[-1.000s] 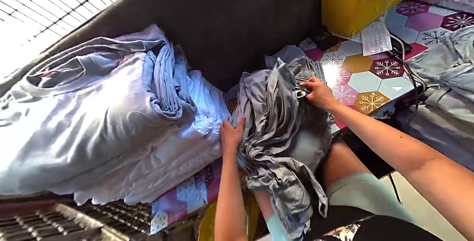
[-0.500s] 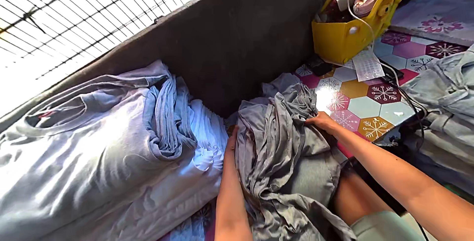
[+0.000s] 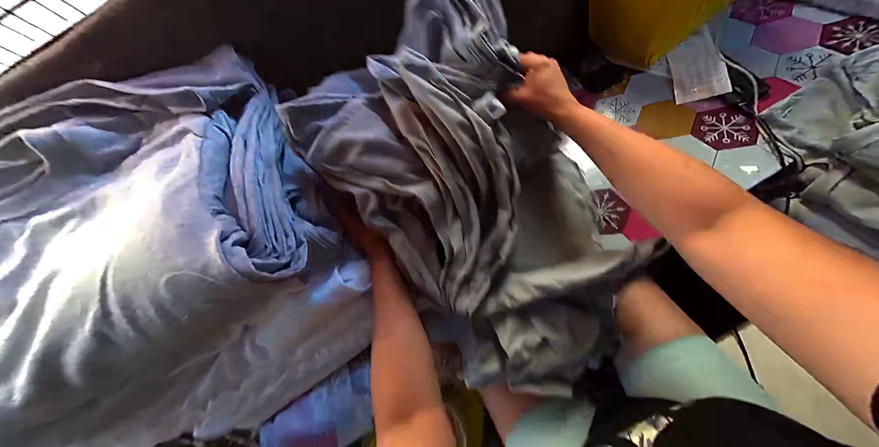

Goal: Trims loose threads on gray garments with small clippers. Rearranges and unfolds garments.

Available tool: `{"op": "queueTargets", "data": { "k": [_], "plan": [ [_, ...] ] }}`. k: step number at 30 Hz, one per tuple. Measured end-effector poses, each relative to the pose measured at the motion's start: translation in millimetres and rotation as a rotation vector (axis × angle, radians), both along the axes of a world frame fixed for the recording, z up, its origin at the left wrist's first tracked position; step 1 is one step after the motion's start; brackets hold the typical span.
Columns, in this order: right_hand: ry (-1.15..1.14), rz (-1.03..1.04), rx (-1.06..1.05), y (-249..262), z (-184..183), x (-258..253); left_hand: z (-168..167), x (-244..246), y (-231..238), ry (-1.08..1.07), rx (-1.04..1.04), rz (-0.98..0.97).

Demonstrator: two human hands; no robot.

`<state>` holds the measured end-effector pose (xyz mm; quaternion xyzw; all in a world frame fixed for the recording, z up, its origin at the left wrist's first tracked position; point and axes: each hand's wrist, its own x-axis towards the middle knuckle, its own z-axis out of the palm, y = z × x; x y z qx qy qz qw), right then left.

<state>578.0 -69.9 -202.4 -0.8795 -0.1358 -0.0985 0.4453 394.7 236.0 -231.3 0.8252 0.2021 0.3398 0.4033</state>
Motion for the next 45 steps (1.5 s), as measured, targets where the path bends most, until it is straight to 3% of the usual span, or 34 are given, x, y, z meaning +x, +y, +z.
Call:
{"op": "queueTargets", "data": {
  "k": [2, 5, 6, 8, 11, 14, 17, 19, 22, 25, 29, 32, 33, 35, 38, 42, 45],
  "plan": [
    [0.134, -0.065, -0.128, 16.7, 1.3, 6.4, -4.0, 10.5, -3.6, 0.149, 0.06, 0.068],
    [0.212, 0.101, -0.059, 3.8, -46.8, -37.6, -19.0, 5.5, -16.5, 0.268, 0.173, 0.065],
    [0.255, 0.219, -0.038, -6.7, -64.4, -62.9, -25.0, -5.3, -24.5, 0.243, 0.222, 0.015],
    [0.42, 0.391, -0.188, -35.0, -89.2, -116.2, -37.1, -27.0, -49.1, 0.204, 0.303, -0.132],
    [0.319, 0.39, -0.408, -62.3, -122.1, -167.6, -48.7, -43.0, -95.9, 0.343, 0.497, -0.31],
    [0.06, 0.366, -0.33, -61.9, -96.5, -216.9, -57.9, -34.0, -119.5, 0.526, 0.644, -0.323],
    [-0.105, 0.453, -0.316, -43.0, -73.4, -278.8, -45.4, -1.9, -123.1, 0.728, 0.67, -0.244],
    [-0.05, 0.495, -0.349, -33.7, -85.8, -305.0, -37.1, 23.2, -121.5, 0.823, 0.622, -0.235],
    [0.092, 0.483, -0.349, -38.4, -115.4, -317.8, -18.2, 35.7, -88.7, 0.649, 0.457, -0.225],
    [0.141, 0.409, -0.272, -60.0, -129.2, -318.6, 5.0, 10.1, -55.8, 0.409, 0.392, -0.018],
    [0.165, 0.507, -0.3, -78.1, -116.6, -316.4, -27.9, -15.9, -35.0, 0.286, 0.523, 0.316],
    [0.376, 0.762, -0.384, -75.5, -102.5, -300.6, -68.5, -12.9, -28.5, 0.264, 0.615, 0.176],
    [0.439, 0.736, -0.364, -74.8, -95.2, -281.9, -71.6, -5.9, -28.6, 0.317, 0.637, 0.118],
    [0.488, 0.419, -0.241, -74.5, -86.2, -227.9, -55.7, 8.4, -40.5, 0.52, 0.621, 0.021],
    [0.6, -0.059, -0.225, -57.2, -105.8, -137.1, -29.1, 35.5, -72.9, 0.86, 0.488, -0.048],
    [0.665, -0.126, -0.226, -7.1, -136.9, -100.7, -25.8, 79.5, -98.3, 0.953, 0.535, -0.021],
    [0.671, -0.087, -0.135, -15.2, -139.3, -92.3, -23.0, 75.8, -81.3, 0.757, 0.48, -0.093]
  ]
}}
